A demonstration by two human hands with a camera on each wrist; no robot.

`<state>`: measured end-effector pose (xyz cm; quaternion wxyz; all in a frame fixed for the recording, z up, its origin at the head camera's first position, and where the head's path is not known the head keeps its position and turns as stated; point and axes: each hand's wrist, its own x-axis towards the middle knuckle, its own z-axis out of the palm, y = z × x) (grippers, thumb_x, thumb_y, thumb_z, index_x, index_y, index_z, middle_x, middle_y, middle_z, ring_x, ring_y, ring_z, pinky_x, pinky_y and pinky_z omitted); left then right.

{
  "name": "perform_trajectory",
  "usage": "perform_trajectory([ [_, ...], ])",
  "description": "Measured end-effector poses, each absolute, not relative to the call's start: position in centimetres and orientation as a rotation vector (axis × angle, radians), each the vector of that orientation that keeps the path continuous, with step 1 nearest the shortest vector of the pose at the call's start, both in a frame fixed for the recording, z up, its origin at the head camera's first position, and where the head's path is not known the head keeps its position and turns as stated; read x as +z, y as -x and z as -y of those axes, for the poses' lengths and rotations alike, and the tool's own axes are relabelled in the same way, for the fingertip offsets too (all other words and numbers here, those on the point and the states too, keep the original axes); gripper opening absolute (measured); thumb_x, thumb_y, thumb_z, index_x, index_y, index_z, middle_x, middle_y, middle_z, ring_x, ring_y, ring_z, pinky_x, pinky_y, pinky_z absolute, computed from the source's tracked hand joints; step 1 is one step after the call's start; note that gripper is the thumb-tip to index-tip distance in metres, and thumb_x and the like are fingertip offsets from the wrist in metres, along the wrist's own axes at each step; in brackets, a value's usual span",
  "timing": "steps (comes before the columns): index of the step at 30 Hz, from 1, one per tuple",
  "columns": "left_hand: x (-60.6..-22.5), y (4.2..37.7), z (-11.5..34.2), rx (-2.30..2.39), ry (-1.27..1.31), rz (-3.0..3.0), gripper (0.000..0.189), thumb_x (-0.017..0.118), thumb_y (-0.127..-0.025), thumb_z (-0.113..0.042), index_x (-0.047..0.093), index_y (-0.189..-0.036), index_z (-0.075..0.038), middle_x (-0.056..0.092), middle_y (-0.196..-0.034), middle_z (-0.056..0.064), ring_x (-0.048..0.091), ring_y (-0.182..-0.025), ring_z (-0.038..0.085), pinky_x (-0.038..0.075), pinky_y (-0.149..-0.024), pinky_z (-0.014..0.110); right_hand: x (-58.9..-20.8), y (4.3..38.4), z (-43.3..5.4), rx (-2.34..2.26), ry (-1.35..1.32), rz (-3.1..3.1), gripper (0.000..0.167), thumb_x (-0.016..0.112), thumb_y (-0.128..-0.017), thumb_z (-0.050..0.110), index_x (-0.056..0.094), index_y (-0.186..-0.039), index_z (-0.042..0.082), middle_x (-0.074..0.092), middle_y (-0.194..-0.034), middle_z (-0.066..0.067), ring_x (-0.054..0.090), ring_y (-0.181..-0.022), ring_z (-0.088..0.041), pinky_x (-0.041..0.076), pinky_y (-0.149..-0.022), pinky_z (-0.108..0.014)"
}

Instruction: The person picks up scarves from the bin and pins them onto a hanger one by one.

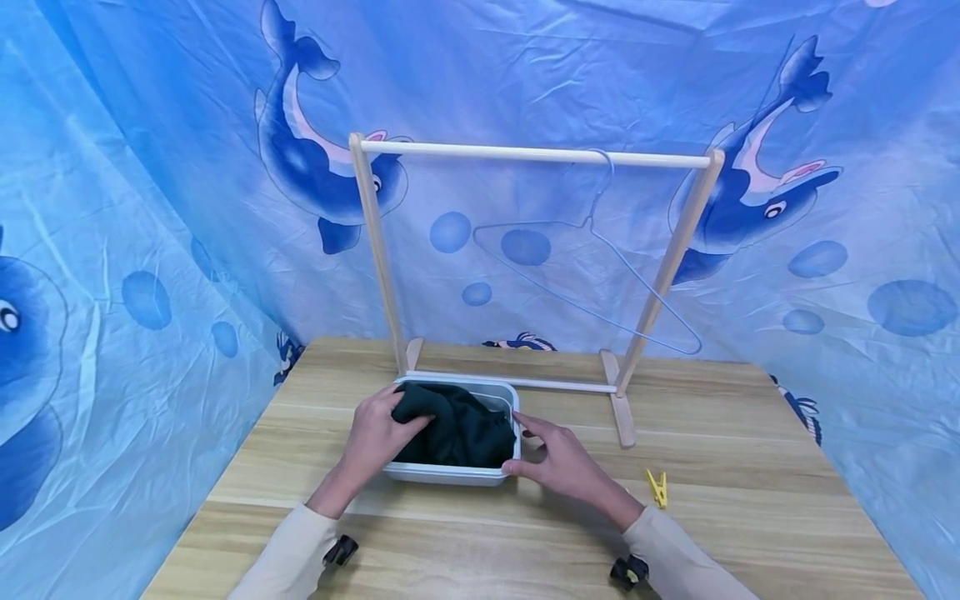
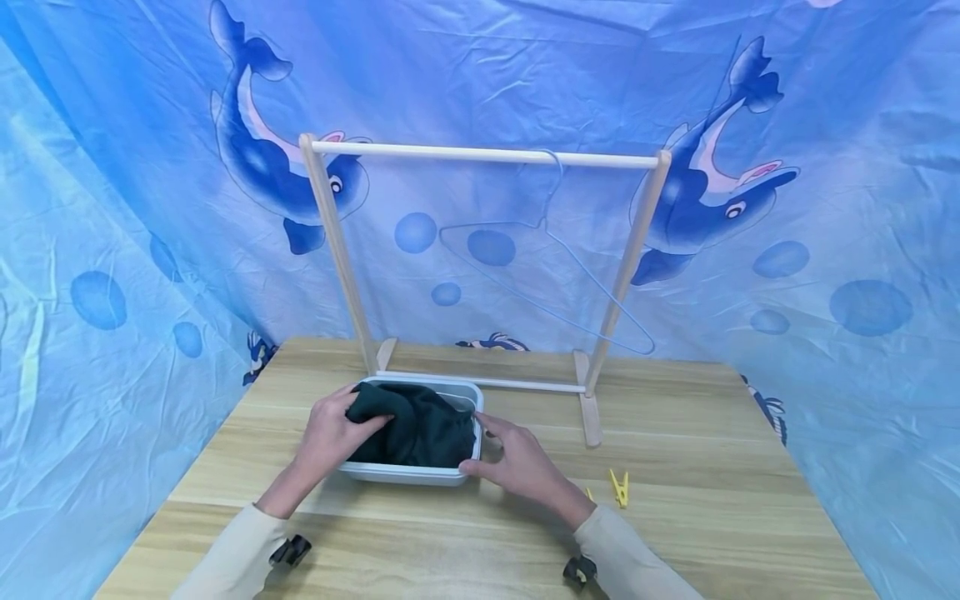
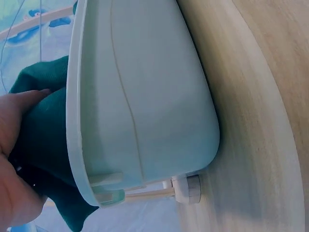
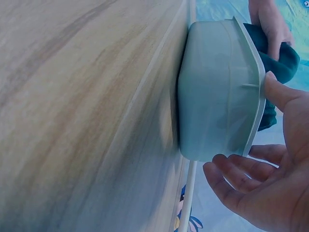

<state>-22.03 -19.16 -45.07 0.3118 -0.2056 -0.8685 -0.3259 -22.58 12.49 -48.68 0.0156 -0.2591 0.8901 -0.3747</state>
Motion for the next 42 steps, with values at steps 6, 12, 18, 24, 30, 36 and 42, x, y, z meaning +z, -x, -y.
perform_trajectory([
  [6,-44.7,22.3,19.3,-0.915,0.498,2.191,0.024,0.094,-0.072,-0.014,0.079,-0.088,-0.005,0.075,-0.087,0.009,0.072,-0.077,0.026,0.057,-0.067,0.045,-48.5,22.6,-12.5,-1.184,0.811,-2.761,0.085,0.076,-0.086,0.058,0.048,-0.153,0.013,0.058,-0.145,-0.011,0.064,-0.122,-0.03,0.055,-0.095,-0.049],
  [12,-44.1,22.5,19.4,-0.971,0.444,2.155,0.019,0.092,-0.075,-0.015,0.08,-0.088,-0.008,0.075,-0.084,0.006,0.072,-0.077,0.025,0.058,-0.069,0.046,-48.5,22.7,-12.6,-1.164,0.808,-2.764,0.086,0.074,-0.086,0.061,0.048,-0.153,0.014,0.058,-0.145,-0.011,0.064,-0.122,-0.028,0.055,-0.095,-0.047],
  [18,-43.5,22.5,19.3,-1.045,0.404,2.124,0.021,0.092,-0.074,-0.012,0.079,-0.09,-0.007,0.076,-0.087,0.006,0.073,-0.079,0.022,0.058,-0.071,0.029,-48.6,22.7,-12.6,-1.161,0.81,-2.766,0.087,0.074,-0.086,0.062,0.048,-0.153,0.013,0.059,-0.145,-0.011,0.064,-0.121,-0.028,0.055,-0.095,-0.047],
  [24,-42.7,22.1,19.0,-1.239,0.284,2.115,0.02,0.091,-0.076,-0.013,0.078,-0.089,-0.007,0.077,-0.089,0.008,0.073,-0.081,0.022,0.054,-0.072,0.018,-48.8,22.7,-12.6,-1.154,0.838,-2.774,0.086,0.074,-0.086,0.062,0.049,-0.152,0.013,0.06,-0.144,-0.01,0.066,-0.119,-0.025,0.057,-0.091,-0.043],
  [30,-41.6,21.6,18.6,-1.413,0.085,2.11,0.023,0.089,-0.08,-0.024,0.074,-0.082,-0.007,0.076,-0.084,0.007,0.07,-0.077,0.015,0.055,-0.068,0.028,-48.9,22.8,-12.7,-1.141,0.855,-2.792,0.086,0.075,-0.085,0.061,0.05,-0.152,0.013,0.061,-0.142,-0.01,0.067,-0.115,-0.021,0.058,-0.088,-0.039],
  [36,-41.0,21.6,18.5,-1.493,0.039,2.052,0.025,0.088,-0.082,-0.027,0.074,-0.082,-0.006,0.075,-0.082,0.009,0.067,-0.075,0.012,0.054,-0.067,0.029,-48.8,22.7,-12.6,-1.148,0.847,-2.785,0.087,0.074,-0.085,0.061,0.049,-0.152,0.013,0.061,-0.142,-0.01,0.066,-0.115,-0.019,0.058,-0.088,-0.038],
  [42,-40.3,21.8,18.4,-1.534,0.085,1.962,0.022,0.087,-0.084,-0.022,0.075,-0.087,-0.003,0.075,-0.086,0.008,0.067,-0.077,0.012,0.053,-0.068,0.026,-48.6,22.6,-12.6,-1.163,0.839,-2.775,0.086,0.076,-0.085,0.059,0.049,-0.152,0.013,0.063,-0.14,-0.011,0.068,-0.112,-0.019,0.058,-0.087,-0.038],
])
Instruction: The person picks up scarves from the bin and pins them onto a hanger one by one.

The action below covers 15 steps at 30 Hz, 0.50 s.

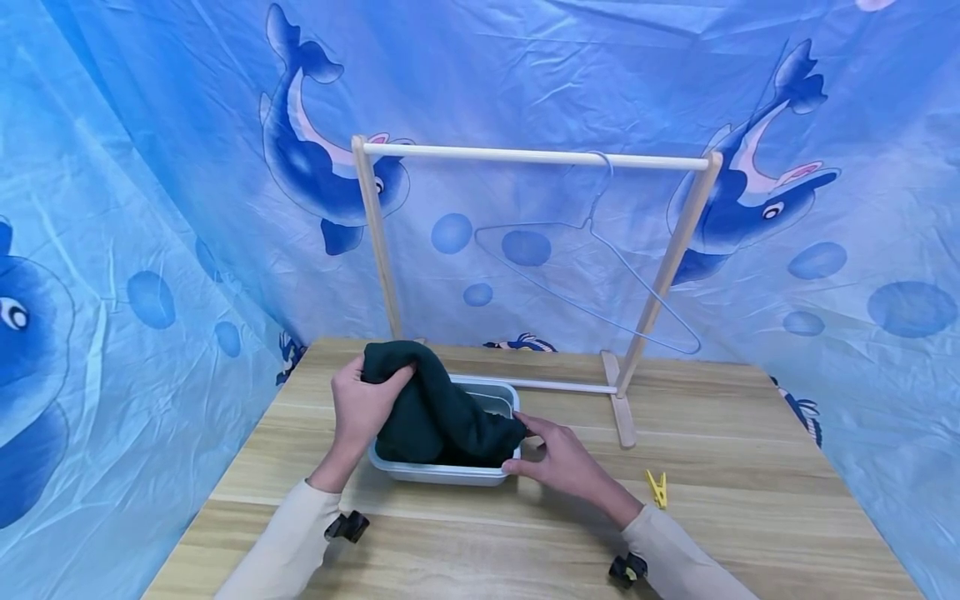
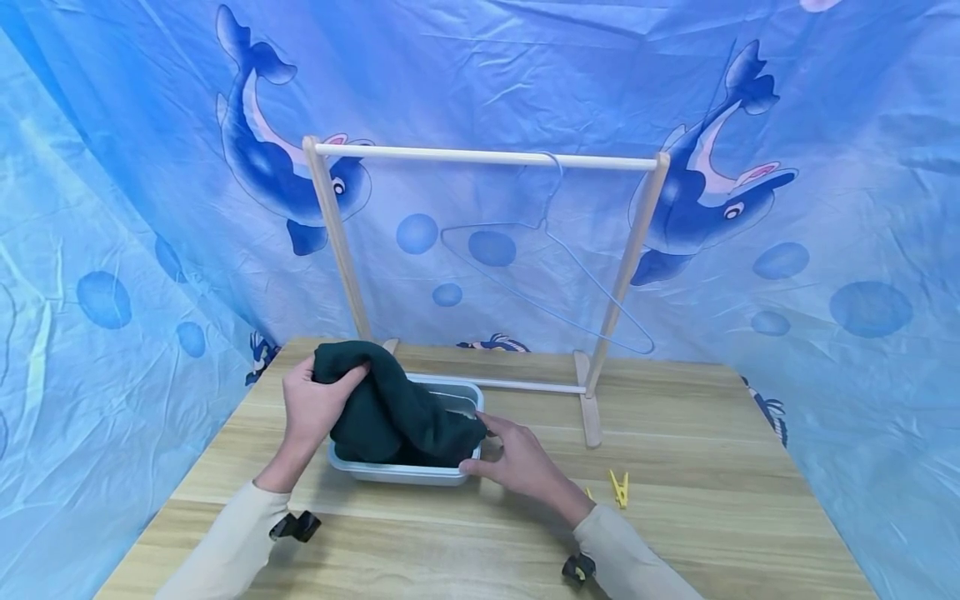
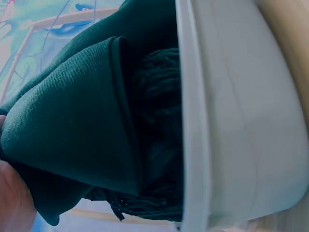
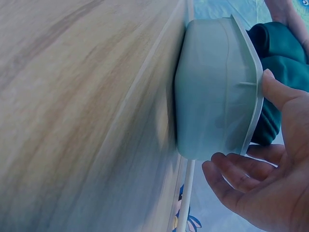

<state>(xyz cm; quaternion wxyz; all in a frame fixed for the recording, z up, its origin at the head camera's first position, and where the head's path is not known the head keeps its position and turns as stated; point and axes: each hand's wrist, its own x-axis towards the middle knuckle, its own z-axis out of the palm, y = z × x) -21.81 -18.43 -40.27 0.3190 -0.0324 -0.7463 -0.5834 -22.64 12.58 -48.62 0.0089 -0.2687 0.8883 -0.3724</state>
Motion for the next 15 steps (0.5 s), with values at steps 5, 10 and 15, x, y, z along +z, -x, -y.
perform_trajectory([
  [5,-39.4,21.8,18.4,-1.554,0.105,1.917,0.023,0.087,-0.084,-0.02,0.073,-0.085,-0.002,0.072,-0.081,0.0,0.066,-0.074,0.014,0.053,-0.067,0.026,-48.5,22.6,-12.6,-1.176,0.83,-2.757,0.086,0.077,-0.085,0.059,0.05,-0.152,0.013,0.064,-0.138,-0.01,0.067,-0.113,-0.018,0.058,-0.087,-0.038],
  [10,-38.6,21.7,18.4,-1.547,0.142,1.893,0.023,0.087,-0.083,-0.02,0.073,-0.084,-0.002,0.071,-0.08,-0.007,0.066,-0.074,0.014,0.052,-0.066,0.025,-48.4,22.6,-12.5,-1.185,0.822,-2.747,0.087,0.077,-0.084,0.06,0.05,-0.152,0.012,0.065,-0.136,-0.008,0.066,-0.115,-0.018,0.058,-0.088,-0.038],
  [15,-37.9,21.7,18.4,-1.537,0.197,1.869,0.02,0.087,-0.083,-0.016,0.074,-0.085,-0.001,0.073,-0.081,-0.006,0.067,-0.075,0.014,0.053,-0.067,0.025,-48.4,22.7,-12.6,-1.184,0.812,-2.744,0.089,0.076,-0.083,0.062,0.049,-0.152,0.011,0.064,-0.137,-0.007,0.064,-0.117,-0.017,0.058,-0.09,-0.038],
])
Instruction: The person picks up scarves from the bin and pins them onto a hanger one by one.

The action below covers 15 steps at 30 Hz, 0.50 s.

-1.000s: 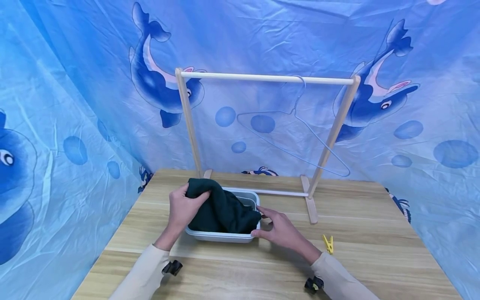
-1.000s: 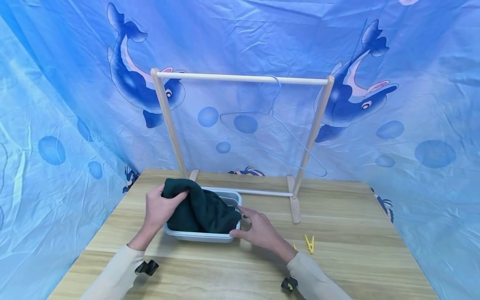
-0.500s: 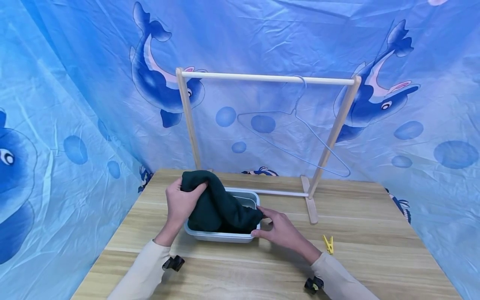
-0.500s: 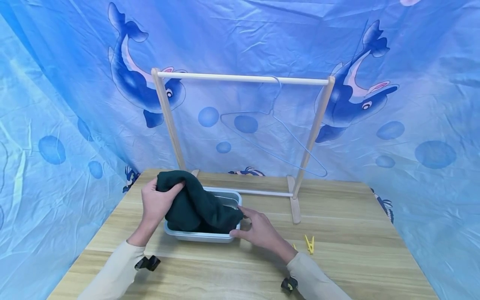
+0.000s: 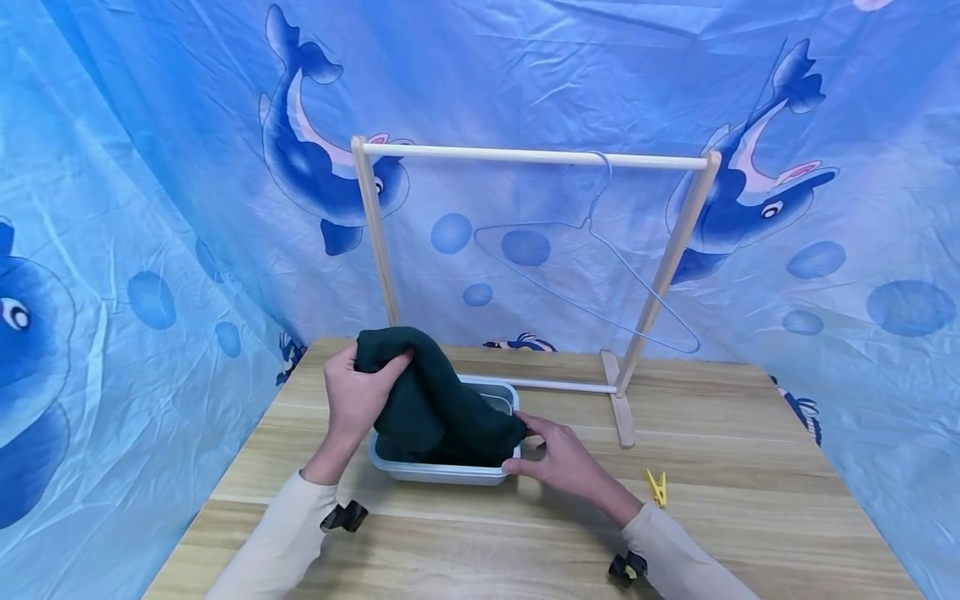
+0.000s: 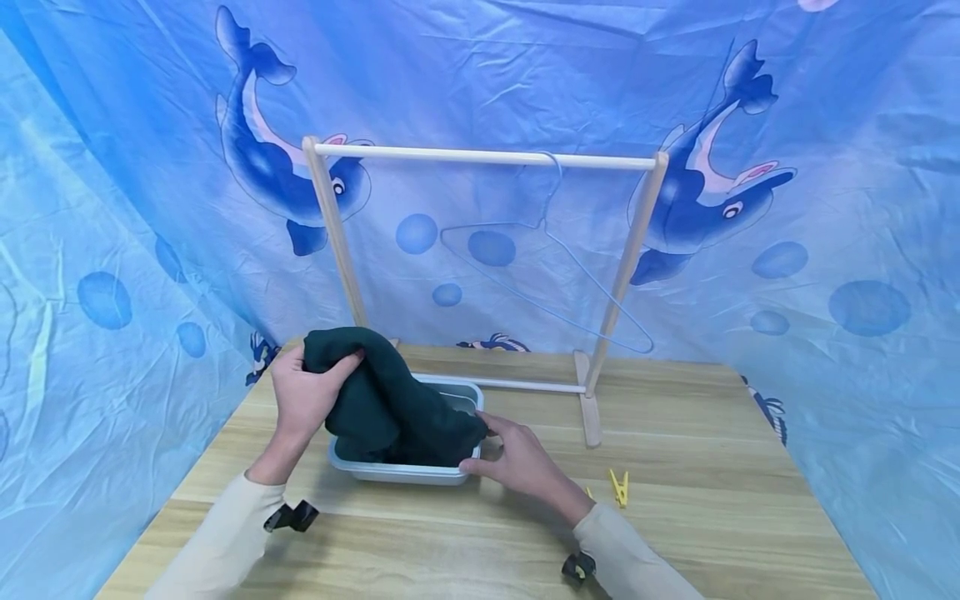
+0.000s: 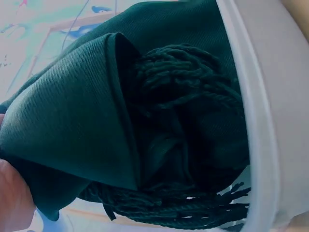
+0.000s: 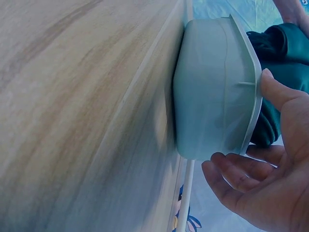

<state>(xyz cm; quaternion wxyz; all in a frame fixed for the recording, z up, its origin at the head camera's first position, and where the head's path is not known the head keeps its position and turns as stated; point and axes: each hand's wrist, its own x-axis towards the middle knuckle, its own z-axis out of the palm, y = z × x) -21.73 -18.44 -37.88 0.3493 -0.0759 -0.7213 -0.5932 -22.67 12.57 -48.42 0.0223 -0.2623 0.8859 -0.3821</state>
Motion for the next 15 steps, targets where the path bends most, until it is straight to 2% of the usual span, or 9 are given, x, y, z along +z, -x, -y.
perform_trajectory([
  [6,-37.0,21.8,18.4,-1.526,0.225,1.861,0.017,0.086,-0.083,-0.012,0.074,-0.086,-0.001,0.074,-0.084,0.002,0.067,-0.076,0.013,0.053,-0.068,0.025,-48.5,22.6,-12.6,-1.177,0.792,-2.738,0.092,0.074,-0.082,0.066,0.048,-0.152,0.012,0.061,-0.141,-0.007,0.064,-0.117,-0.017,0.057,-0.091,-0.039],
  [15,-35.3,22.0,18.0,-1.541,0.262,1.822,0.02,0.086,-0.083,-0.013,0.075,-0.093,0.001,0.073,-0.085,-0.013,0.068,-0.079,0.015,0.054,-0.07,0.027,-48.5,22.6,-12.6,-1.18,0.799,-2.734,0.089,0.075,-0.084,0.063,0.048,-0.152,0.013,0.058,-0.145,-0.007,0.062,-0.122,-0.021,0.056,-0.094,-0.044],
])
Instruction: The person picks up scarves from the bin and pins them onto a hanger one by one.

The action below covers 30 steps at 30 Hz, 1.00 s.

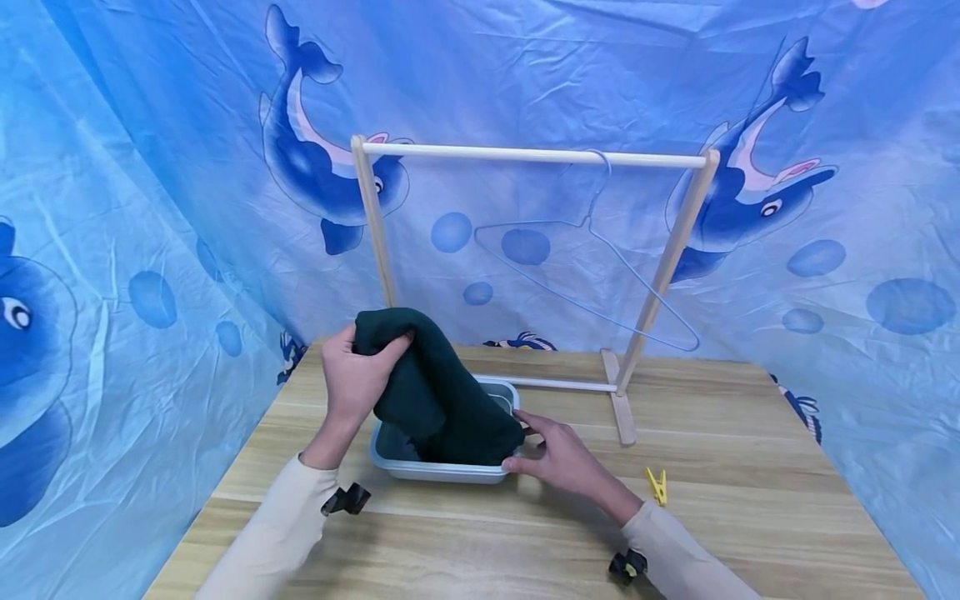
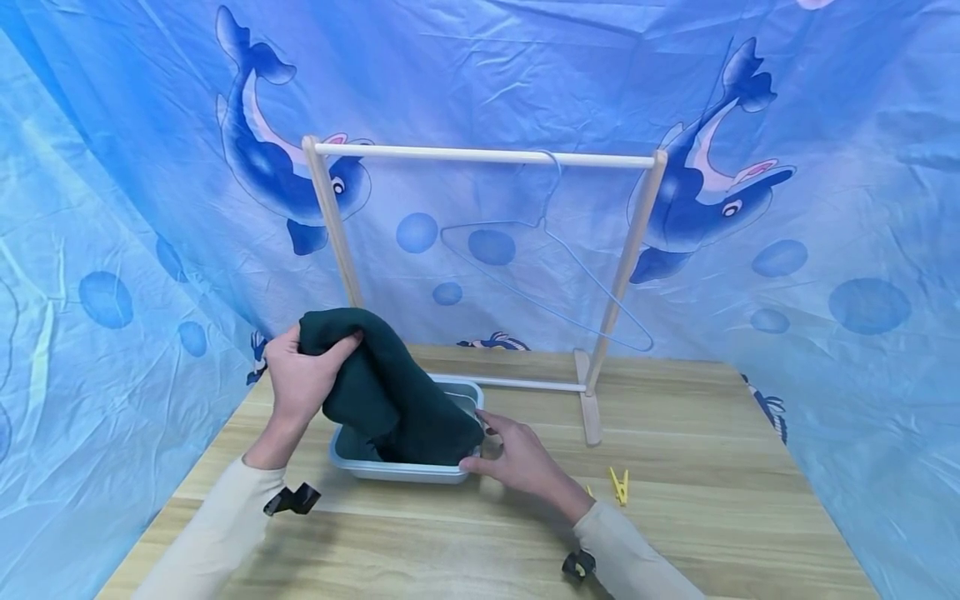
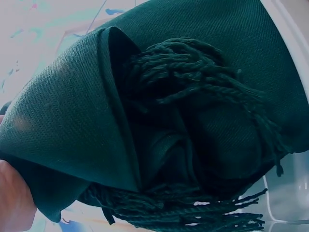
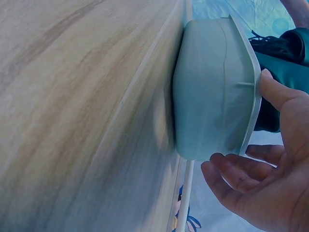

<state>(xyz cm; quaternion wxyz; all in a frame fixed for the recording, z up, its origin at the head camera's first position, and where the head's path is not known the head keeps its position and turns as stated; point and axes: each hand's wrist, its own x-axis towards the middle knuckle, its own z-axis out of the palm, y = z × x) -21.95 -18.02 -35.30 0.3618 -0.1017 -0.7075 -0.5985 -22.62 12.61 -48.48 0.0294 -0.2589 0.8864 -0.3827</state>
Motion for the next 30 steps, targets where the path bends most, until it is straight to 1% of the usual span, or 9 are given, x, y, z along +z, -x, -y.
perform_trajectory([
  [6,-34.3,21.9,18.0,-1.532,0.261,1.807,0.019,0.086,-0.083,-0.013,0.075,-0.091,0.001,0.073,-0.084,-0.009,0.068,-0.079,0.015,0.053,-0.07,0.027,-48.5,22.6,-12.7,-1.139,0.802,-2.751,0.087,0.071,-0.087,0.063,0.046,-0.154,0.013,0.056,-0.148,-0.009,0.062,-0.125,-0.027,0.054,-0.097,-0.047],
  [11,-33.3,21.9,18.0,-1.52,0.265,1.792,0.018,0.087,-0.082,-0.013,0.076,-0.09,0.0,0.075,-0.086,0.003,0.068,-0.079,0.016,0.054,-0.07,0.027,-47.9,22.5,-13.1,-1.107,0.838,-2.771,0.081,0.068,-0.091,0.061,0.047,-0.154,0.016,0.055,-0.149,-0.006,0.062,-0.125,-0.028,0.054,-0.097,-0.048],
  [13,-32.9,22.0,18.0,-1.518,0.268,1.783,0.017,0.087,-0.082,-0.013,0.076,-0.091,-0.001,0.075,-0.088,0.008,0.069,-0.079,0.016,0.054,-0.07,0.028,-47.4,22.5,-13.3,-1.099,0.865,-2.787,0.077,0.069,-0.092,0.058,0.048,-0.153,0.015,0.056,-0.149,-0.006,0.062,-0.124,-0.028,0.054,-0.097,-0.048],
  [16,-32.3,22.0,17.9,-1.515,0.274,1.774,0.017,0.086,-0.083,-0.014,0.077,-0.092,-0.003,0.075,-0.091,0.012,0.069,-0.081,0.017,0.054,-0.072,0.028,-46.5,22.4,-13.7,-1.1,0.924,-2.819,0.071,0.071,-0.094,0.049,0.051,-0.15,0.011,0.057,-0.147,-0.007,0.063,-0.122,-0.03,0.054,-0.095,-0.049],
  [18,-31.9,22.0,17.9,-1.521,0.278,1.767,0.019,0.086,-0.083,-0.014,0.077,-0.094,-0.003,0.076,-0.093,0.011,0.069,-0.083,0.017,0.054,-0.073,0.028,-45.8,22.4,-13.9,-1.105,0.964,-2.841,0.067,0.073,-0.094,0.043,0.053,-0.148,0.009,0.059,-0.145,-0.008,0.064,-0.119,-0.032,0.055,-0.093,-0.049],
  [20,-31.7,21.9,17.8,-1.531,0.285,1.757,0.019,0.086,-0.083,-0.014,0.077,-0.096,-0.002,0.076,-0.093,0.011,0.07,-0.084,0.017,0.054,-0.074,0.029,-45.2,22.3,-14.1,-1.098,0.997,-2.868,0.064,0.072,-0.095,0.042,0.055,-0.146,0.008,0.06,-0.143,-0.008,0.064,-0.117,-0.031,0.056,-0.091,-0.049],
  [24,-31.5,21.9,17.7,-1.553,0.309,1.735,0.02,0.086,-0.083,-0.013,0.078,-0.098,-0.001,0.076,-0.092,0.002,0.07,-0.085,0.018,0.055,-0.076,0.03,-43.9,22.0,-14.5,-1.087,1.023,-2.926,0.06,0.071,-0.096,0.043,0.058,-0.144,0.009,0.063,-0.14,-0.007,0.066,-0.113,-0.027,0.057,-0.088,-0.045],
  [27,-31.3,21.9,17.7,-1.574,0.322,1.715,0.019,0.085,-0.084,-0.012,0.077,-0.097,-0.001,0.076,-0.091,0.0,0.07,-0.085,0.02,0.055,-0.076,0.03,-42.6,21.7,-14.8,-1.1,1.028,-2.955,0.057,0.072,-0.096,0.038,0.058,-0.144,0.009,0.063,-0.14,-0.008,0.067,-0.111,-0.026,0.058,-0.087,-0.044],
  [30,-31.1,21.8,17.6,-1.585,0.326,1.7,0.016,0.084,-0.085,-0.011,0.077,-0.095,0.0,0.076,-0.089,0.004,0.07,-0.082,0.02,0.055,-0.075,0.031,-41.2,21.5,-15.1,-1.101,1.02,-2.986,0.056,0.073,-0.095,0.035,0.058,-0.143,0.01,0.064,-0.139,-0.008,0.067,-0.111,-0.024,0.058,-0.087,-0.043],
])
